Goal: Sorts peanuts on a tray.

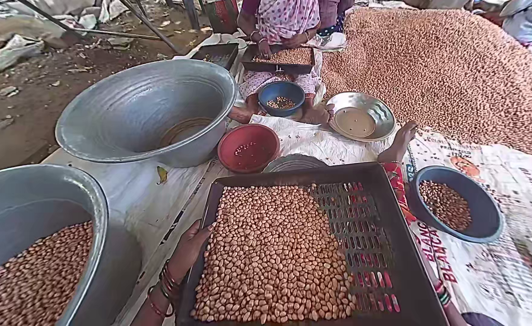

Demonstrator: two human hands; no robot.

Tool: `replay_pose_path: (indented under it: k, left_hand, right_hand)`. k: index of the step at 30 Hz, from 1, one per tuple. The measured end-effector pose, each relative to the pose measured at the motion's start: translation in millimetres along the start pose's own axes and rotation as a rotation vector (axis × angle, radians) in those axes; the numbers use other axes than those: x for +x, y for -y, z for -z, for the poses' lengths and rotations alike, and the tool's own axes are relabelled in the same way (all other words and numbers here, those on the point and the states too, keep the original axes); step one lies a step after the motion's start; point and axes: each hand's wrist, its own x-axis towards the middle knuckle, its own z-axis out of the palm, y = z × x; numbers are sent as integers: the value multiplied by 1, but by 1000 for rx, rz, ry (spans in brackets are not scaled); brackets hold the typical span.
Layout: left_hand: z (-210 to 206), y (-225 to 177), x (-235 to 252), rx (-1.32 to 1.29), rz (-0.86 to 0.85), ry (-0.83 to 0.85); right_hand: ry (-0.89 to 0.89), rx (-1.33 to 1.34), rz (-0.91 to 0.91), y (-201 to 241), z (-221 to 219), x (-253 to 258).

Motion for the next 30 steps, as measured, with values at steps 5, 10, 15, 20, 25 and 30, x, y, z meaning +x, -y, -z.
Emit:
replay_pose_path:
  k: [5, 10, 15, 20, 25, 30]
  left_hand:
    - [-8, -11, -5, 101, -33, 54]
    - [-10, -31, -3, 560, 7, 84]
    - [-47, -50, -22, 854, -508, 53]
    - [-101, -73, -75, 738, -505, 549]
    - [-115, -70, -97, 869, -340, 952]
    - [-125, -66, -107, 1003, -367, 971]
  right_hand:
    - [-22, 190, -62, -54, 18, 3]
    - [-292, 169, 116, -34, 27, 29]
    - [94, -923, 694, -14, -7, -3]
    - [539, -1078, 806, -62, -46, -21]
    - [489, -1145, 963, -82, -57, -21]
    - [613, -1002, 654, -53, -60, -26]
